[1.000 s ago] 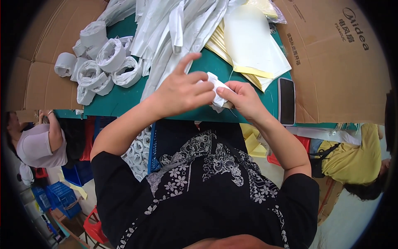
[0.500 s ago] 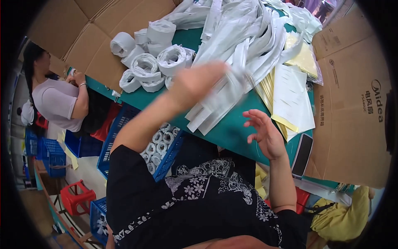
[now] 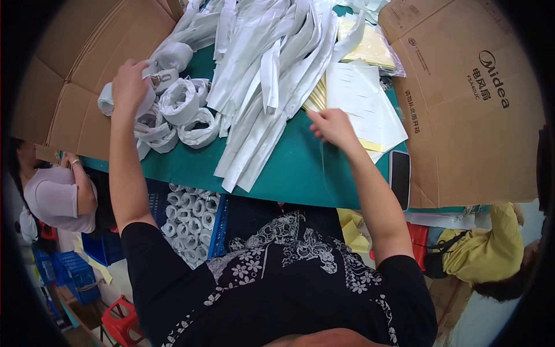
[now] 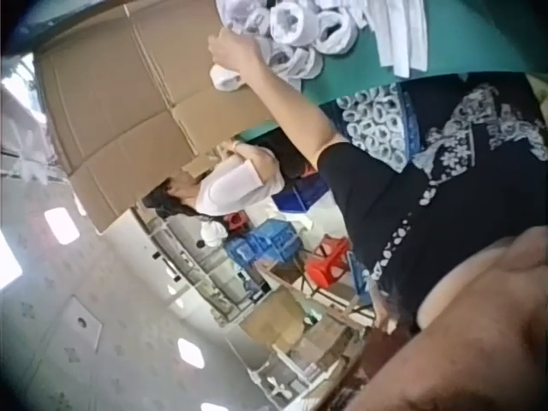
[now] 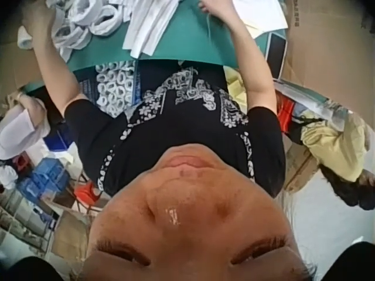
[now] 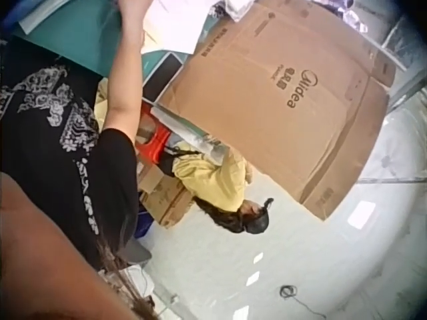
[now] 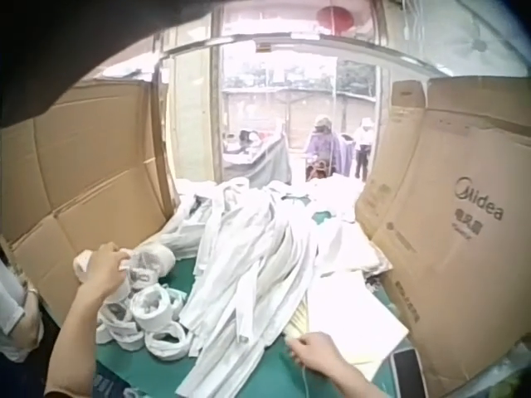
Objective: Rolling up fabric straps into neat coils and placing each coiled strap into a plastic packaging bag.
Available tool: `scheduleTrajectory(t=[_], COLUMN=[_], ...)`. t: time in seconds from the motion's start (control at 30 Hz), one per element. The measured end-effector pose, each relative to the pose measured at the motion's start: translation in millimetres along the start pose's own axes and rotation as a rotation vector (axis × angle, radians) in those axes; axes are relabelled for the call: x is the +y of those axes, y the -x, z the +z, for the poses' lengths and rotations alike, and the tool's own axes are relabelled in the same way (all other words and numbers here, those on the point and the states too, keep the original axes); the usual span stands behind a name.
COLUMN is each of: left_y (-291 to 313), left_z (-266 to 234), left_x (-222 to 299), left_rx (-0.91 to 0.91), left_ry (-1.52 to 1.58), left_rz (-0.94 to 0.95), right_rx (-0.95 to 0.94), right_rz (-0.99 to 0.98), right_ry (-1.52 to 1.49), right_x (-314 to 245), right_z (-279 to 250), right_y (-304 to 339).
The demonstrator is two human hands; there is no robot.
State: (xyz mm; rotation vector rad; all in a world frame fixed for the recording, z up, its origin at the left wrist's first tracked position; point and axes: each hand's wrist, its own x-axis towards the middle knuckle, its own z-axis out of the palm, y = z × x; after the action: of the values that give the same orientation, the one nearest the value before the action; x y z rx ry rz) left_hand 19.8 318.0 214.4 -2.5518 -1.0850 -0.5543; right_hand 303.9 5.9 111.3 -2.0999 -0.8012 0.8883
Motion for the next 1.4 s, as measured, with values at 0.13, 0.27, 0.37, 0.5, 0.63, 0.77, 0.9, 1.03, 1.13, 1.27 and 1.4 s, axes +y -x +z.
scheduleTrajectory(t=[0.13, 0.27, 0.37, 0.5, 0.63, 0.77, 0.9, 1.03, 1.13, 1.27, 1.4], left_y=[25.1, 92.5, 133.7, 145.1, 159.5, 168.5, 190.2, 247.3, 278.5, 289.9, 288.7], left_z=[-6.7, 4.7, 23.6, 50.8, 37.6, 29.5, 24.5, 8.7, -2.6, 5.9, 3.2], left_x=[115.5, 206.2, 247.3, 288.6, 305.7, 306.2, 289.3, 276.3, 282.1, 270.3, 268.0], left_rx=[-0.004, -0.283, -0.34, -0.699, -0.893, -0.926, -0.961, -0.852, -0.628, -0.054, 0.007], left_ry=[0.735, 0.863, 0.813, 1.38, 1.798, 1.877, 1.781, 1.807, 1.807, 1.364, 1.025], left_rz=[0.166, 0.322, 0.247, -0.053, -0.315, -0.367, -0.328, -0.498, -0.52, 0.073, 0.255], right_rx=[0.091, 0.233, 0.198, -0.009, -0.026, 0.007, 0.067, 0.138, 0.159, 0.184, 0.188], right_rz=[0.076, -0.009, 0.004, 0.109, 0.076, 0.098, 0.154, 0.147, 0.152, 0.144, 0.152], right_ry=[-0.271, -0.539, -0.829, -0.868, -0.646, -0.645, -0.787, -0.894, -0.905, -0.91, -0.895], right_x=[10.8, 23.2, 12.8, 32.8, 40.6, 55.7, 57.3, 57.6, 58.2, 62.1, 62.1], right_z=[28.0, 25.4, -3.4, -17.6, -10.6, -6.5, -2.8, 4.7, 11.6, 18.6, 21.7], right_y=[-76.6, -87.8, -51.2, -20.3, 9.5, 4.7, 3.2, -0.6, -5.3, -11.8, -12.0])
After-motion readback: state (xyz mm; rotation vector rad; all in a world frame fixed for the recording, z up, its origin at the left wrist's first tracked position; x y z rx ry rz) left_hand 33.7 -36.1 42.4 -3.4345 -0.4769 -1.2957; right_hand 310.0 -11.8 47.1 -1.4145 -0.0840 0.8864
